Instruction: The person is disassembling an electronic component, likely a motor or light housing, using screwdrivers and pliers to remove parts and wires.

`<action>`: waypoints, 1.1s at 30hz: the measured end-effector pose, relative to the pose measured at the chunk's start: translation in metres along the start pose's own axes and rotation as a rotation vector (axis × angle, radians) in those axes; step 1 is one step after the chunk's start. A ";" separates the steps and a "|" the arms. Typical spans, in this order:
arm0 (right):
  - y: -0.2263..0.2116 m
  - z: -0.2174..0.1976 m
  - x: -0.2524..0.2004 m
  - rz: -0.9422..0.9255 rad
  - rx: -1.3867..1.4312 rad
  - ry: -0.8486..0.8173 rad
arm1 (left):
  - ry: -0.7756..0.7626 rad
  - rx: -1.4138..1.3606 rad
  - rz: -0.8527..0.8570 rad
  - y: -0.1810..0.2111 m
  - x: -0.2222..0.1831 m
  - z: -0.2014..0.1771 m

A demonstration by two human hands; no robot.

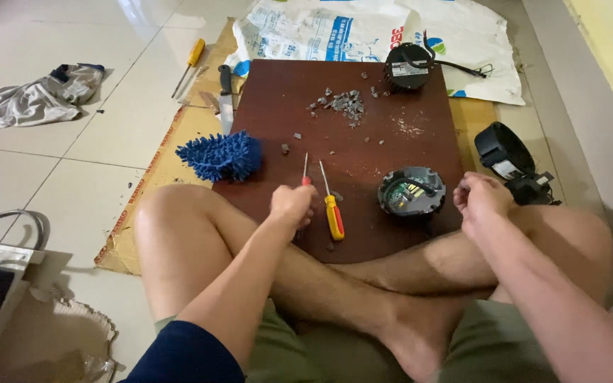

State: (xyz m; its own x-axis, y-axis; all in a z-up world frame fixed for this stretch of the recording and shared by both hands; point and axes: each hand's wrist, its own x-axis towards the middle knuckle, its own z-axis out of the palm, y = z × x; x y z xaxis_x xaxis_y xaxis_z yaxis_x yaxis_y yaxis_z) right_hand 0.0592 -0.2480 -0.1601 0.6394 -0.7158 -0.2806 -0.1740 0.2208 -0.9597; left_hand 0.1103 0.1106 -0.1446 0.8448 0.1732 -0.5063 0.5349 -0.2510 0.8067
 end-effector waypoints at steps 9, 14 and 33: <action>-0.056 -0.021 0.029 0.018 -0.161 0.167 | 0.276 0.338 -0.178 0.020 0.018 -0.025; -0.067 -0.023 0.063 0.156 -0.003 0.262 | 0.266 0.532 -0.079 0.011 0.012 -0.009; -0.032 -0.051 0.147 0.099 -0.007 0.034 | 0.283 1.050 0.168 0.006 -0.010 0.008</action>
State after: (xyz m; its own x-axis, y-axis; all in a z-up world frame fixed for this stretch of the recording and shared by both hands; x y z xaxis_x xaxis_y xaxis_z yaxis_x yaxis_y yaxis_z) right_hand 0.1209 -0.3939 -0.1716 0.5929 -0.7130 -0.3744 -0.2406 0.2868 -0.9273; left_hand 0.1049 0.0996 -0.1367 0.9462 0.2394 -0.2178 0.2713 -0.9536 0.1303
